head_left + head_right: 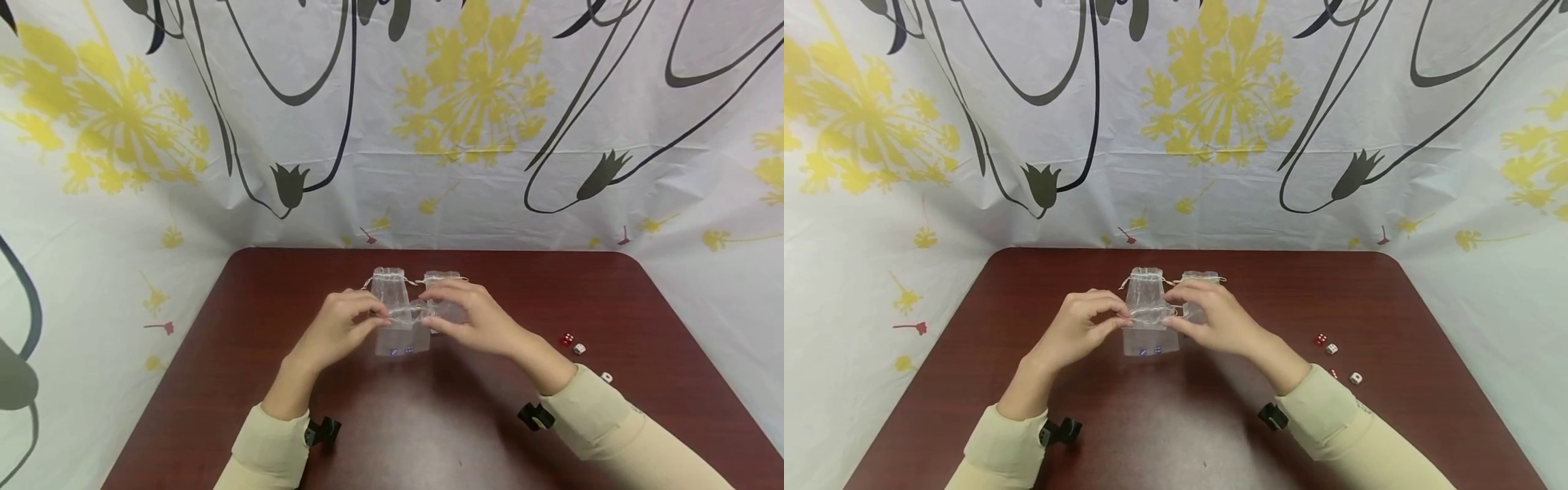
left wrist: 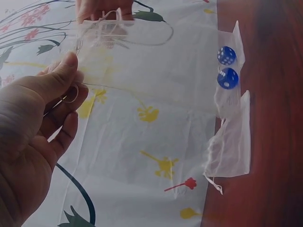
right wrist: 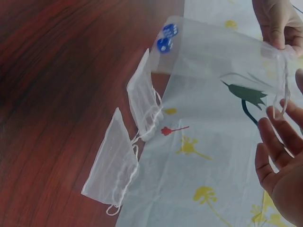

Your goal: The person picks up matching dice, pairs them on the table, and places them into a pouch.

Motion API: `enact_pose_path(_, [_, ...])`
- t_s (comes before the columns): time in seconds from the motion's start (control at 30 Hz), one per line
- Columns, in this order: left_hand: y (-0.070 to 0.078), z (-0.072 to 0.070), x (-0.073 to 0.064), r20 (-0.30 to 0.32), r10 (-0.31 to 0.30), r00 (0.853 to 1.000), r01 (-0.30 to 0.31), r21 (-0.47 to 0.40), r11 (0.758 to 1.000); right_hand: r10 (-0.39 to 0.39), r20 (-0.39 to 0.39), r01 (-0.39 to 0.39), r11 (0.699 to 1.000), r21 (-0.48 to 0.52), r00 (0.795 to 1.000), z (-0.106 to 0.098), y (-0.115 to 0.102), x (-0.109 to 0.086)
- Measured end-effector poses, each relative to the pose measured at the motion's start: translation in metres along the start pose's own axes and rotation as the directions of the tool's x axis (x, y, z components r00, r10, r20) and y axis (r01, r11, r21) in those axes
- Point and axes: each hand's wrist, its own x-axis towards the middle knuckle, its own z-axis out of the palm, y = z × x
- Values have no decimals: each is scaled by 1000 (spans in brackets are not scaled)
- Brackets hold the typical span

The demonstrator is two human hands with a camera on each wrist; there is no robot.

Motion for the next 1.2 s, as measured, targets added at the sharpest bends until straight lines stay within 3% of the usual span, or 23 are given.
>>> enact_pose_path(0.17, [1,-1,2,-14,16,1000,-16,11,1000,2,83,4,997,-76,997,-1,1,-2])
enact_pose_path(0.33, [2,1,1,-21,11,1000,-11,23,1000,-45,113,55,995,-82,993,1,3,-3])
enact_pose_path(0.53, [1,-2,1,-53,-5,999,11,119,993,-72,76,78,993,-89,995,-6,3,-5])
enact_pose_path(0.67, [-1,-8,3,-103,51,993,-28,207,978,-116,34,119,988,-103,993,-13,5,-4])
enact_pose_path(0.9, [-6,-21,5,-160,156,975,-106,284,953,-199,-58,190,972,-139,978,-23,11,-5])
enact_pose_path(1.2, [-12,-35,10,-256,173,951,-71,365,928,-236,-120,212,960,-182,964,-40,13,-2])
